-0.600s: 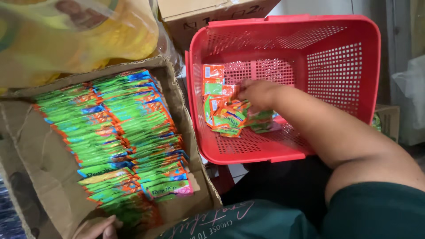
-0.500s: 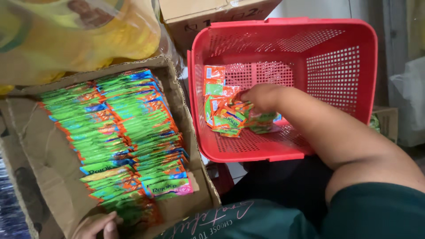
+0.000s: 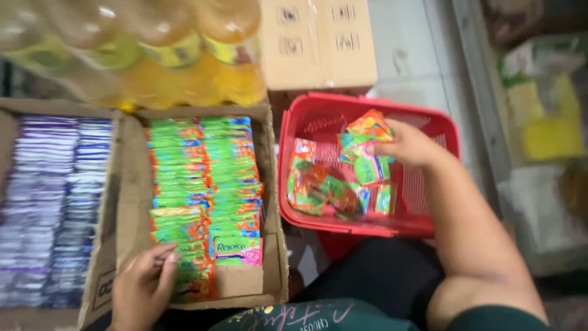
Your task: The person sits on the floor and sorts small, colorful detergent packets from a cardboard box into a red plastic basket. They pick up handfuls of packets, separate them, and place them into the basket.
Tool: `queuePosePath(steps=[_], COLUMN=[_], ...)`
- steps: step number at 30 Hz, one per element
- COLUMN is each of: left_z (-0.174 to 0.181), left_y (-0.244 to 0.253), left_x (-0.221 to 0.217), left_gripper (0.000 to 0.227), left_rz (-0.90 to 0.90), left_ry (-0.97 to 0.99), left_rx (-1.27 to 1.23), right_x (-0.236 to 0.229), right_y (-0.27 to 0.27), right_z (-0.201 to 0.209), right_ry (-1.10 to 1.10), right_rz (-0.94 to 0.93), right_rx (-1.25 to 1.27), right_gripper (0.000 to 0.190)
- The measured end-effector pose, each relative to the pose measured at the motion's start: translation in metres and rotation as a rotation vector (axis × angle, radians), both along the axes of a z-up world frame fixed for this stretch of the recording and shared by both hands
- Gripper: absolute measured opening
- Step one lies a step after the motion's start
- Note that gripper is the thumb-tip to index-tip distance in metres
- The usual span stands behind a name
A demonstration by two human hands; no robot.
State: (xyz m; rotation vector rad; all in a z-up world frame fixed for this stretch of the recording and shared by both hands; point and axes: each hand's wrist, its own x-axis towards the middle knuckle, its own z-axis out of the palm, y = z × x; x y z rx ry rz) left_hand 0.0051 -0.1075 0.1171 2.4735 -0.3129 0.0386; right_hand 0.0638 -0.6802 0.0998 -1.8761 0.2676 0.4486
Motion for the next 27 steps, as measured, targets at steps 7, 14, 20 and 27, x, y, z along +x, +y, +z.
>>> queuePosePath(steps=[7, 14, 20, 27], left_z=[0.029, 0.060, 0.067, 0.081], left_y=[-0.041, -0.085, -0.079, -0.062], left_x=[-0.014, -0.029, -0.053, -0.053], left_gripper=[0.074, 0.145, 0.113, 0.067], left_rz=[-0.183, -0.612, -0.462, -0.024], left_ry=[0.222, 0.624, 0.557, 0.547], left_rx=[-0.440, -1.218, -1.614, -1.684], right_x=[-0.024, -0.060, -0.079, -0.097], right_y=[0.073, 0.217, 0.310, 0.358], right_z=[0.104, 0.159, 0.163, 0.166], right_ry=[-0.236, -0.262, -0.394, -0.616], right_rz=[-0.091, 0.027, -0.036, -0.030], right_rx=[0.417, 0.710, 0.775, 0.464], right_gripper=[0.053, 0.056, 0.052, 0.068])
